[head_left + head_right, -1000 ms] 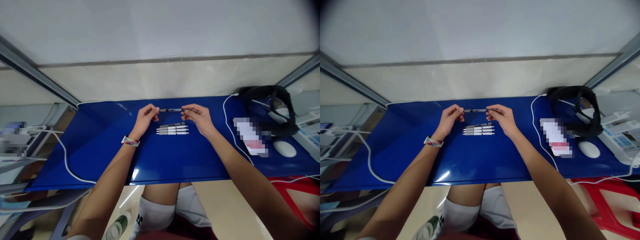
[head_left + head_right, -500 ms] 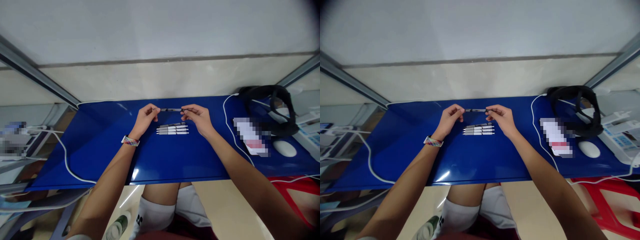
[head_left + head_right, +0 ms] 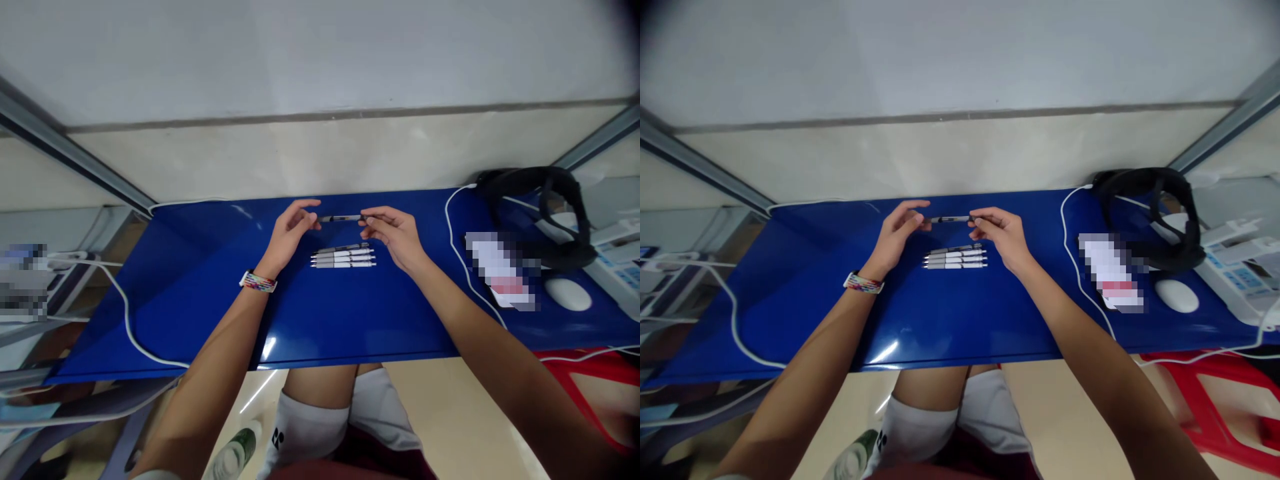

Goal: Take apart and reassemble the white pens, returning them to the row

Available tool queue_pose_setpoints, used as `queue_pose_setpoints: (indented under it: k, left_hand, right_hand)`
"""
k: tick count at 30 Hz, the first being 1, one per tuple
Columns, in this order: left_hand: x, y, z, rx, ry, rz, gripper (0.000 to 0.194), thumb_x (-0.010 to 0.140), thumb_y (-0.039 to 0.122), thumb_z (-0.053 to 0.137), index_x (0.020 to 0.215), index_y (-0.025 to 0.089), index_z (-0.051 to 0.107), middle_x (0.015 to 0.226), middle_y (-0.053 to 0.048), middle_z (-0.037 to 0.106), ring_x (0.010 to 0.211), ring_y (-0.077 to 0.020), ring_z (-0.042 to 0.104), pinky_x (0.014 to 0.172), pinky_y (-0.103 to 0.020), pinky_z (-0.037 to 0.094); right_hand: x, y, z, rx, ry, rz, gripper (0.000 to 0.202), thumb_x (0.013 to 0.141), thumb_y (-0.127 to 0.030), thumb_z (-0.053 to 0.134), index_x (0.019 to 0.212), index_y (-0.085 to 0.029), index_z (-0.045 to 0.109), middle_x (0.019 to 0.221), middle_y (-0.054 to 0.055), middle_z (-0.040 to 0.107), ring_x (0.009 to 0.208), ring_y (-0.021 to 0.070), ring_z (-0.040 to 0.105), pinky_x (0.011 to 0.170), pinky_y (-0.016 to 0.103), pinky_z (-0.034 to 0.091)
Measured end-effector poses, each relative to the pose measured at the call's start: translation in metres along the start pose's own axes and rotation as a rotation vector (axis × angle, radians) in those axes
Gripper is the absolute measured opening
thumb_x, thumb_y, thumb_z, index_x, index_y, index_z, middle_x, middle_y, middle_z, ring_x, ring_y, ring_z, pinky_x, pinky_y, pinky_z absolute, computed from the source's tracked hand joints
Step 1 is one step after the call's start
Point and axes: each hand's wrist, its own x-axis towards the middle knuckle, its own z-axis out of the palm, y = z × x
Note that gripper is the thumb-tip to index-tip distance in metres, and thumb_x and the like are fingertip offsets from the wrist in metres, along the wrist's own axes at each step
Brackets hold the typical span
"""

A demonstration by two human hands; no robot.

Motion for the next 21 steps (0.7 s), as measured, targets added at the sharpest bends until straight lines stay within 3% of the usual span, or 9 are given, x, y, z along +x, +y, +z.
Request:
queue_pose_setpoints:
  k: [2, 5, 6, 11, 17, 21]
  left_hand:
    - [0.0001, 0.0003, 0.0, 0.001, -0.017, 0.007, 0.045, 0.095, 0.036, 0.08, 0.139, 0.026, 0.073, 0.102, -0.006, 0.081, 0.093, -0.0212, 0.078, 0.096, -0.038, 0.062]
    - [0.0004, 0.0011, 0.0006, -0.009, -0.004, 0.05, 0.08, 0.077, 0.03, 0.097, 0.151, 0.032, 0.065, 0.135, -0.01, 0.078, 0.109, -0.0241, 0.078, 0.095, -0.036, 0.064]
    - [0.0004, 0.0016, 0.0011, -0.014, 0.006, 0.044, 0.084, 0.076, 0.031, 0.098, 0.152, 0.033, 0.064, 0.137, -0.01, 0.077, 0.109, -0.024, 0.079, 0.093, -0.035, 0.064]
    - [-0.0012, 0.0036, 0.0047, -0.035, -0.024, -0.065, 0.045, 0.095, 0.037, 0.081, 0.137, 0.022, 0.075, 0.09, -0.005, 0.08, 0.077, -0.0183, 0.077, 0.076, -0.032, 0.064]
    - [-0.0002, -0.0013, 0.0025, -0.018, -0.016, 0.006, 0.045, 0.085, 0.019, 0.084, 0.129, 0.023, 0.076, 0.127, -0.011, 0.081, 0.094, -0.0195, 0.082, 0.081, -0.031, 0.064]
    - [-0.0004, -0.0004, 0.0017, -0.022, -0.019, -0.065, 0.038, 0.088, 0.03, 0.087, 0.125, 0.022, 0.079, 0.102, -0.007, 0.082, 0.078, -0.0163, 0.078, 0.068, -0.026, 0.059]
  right_hand:
    - [0.0006, 0.0008, -0.0001, 0.003, 0.005, 0.007, 0.034, 0.079, -0.046, 0.098, 0.105, -0.026, 0.087, 0.094, 0.005, 0.084, 0.073, 0.0191, 0.077, 0.076, 0.04, 0.068]
    - [0.0011, 0.0006, -0.0001, 0.018, 0.014, 0.004, 0.033, 0.079, -0.044, 0.097, 0.104, -0.025, 0.088, 0.095, 0.005, 0.085, 0.072, 0.0183, 0.077, 0.075, 0.039, 0.068]
    - [0.001, 0.0001, 0.0002, 0.02, 0.011, 0.003, 0.032, 0.08, -0.044, 0.097, 0.105, -0.026, 0.088, 0.096, 0.005, 0.085, 0.073, 0.0182, 0.077, 0.075, 0.038, 0.068]
    - [-0.0002, -0.0021, 0.0026, 0.003, 0.008, 0.02, 0.034, 0.078, -0.046, 0.098, 0.102, -0.025, 0.088, 0.092, 0.005, 0.085, 0.072, 0.0188, 0.076, 0.074, 0.039, 0.068]
    - [0.0, 0.0002, 0.0023, -0.012, 0.011, 0.027, 0.031, 0.081, -0.044, 0.096, 0.103, -0.024, 0.088, 0.091, 0.005, 0.084, 0.072, 0.0198, 0.078, 0.075, 0.039, 0.068]
    - [0.0005, 0.0014, 0.0012, 0.004, 0.017, 0.011, 0.029, 0.081, -0.041, 0.095, 0.105, -0.025, 0.088, 0.094, 0.005, 0.086, 0.071, 0.019, 0.079, 0.074, 0.038, 0.068]
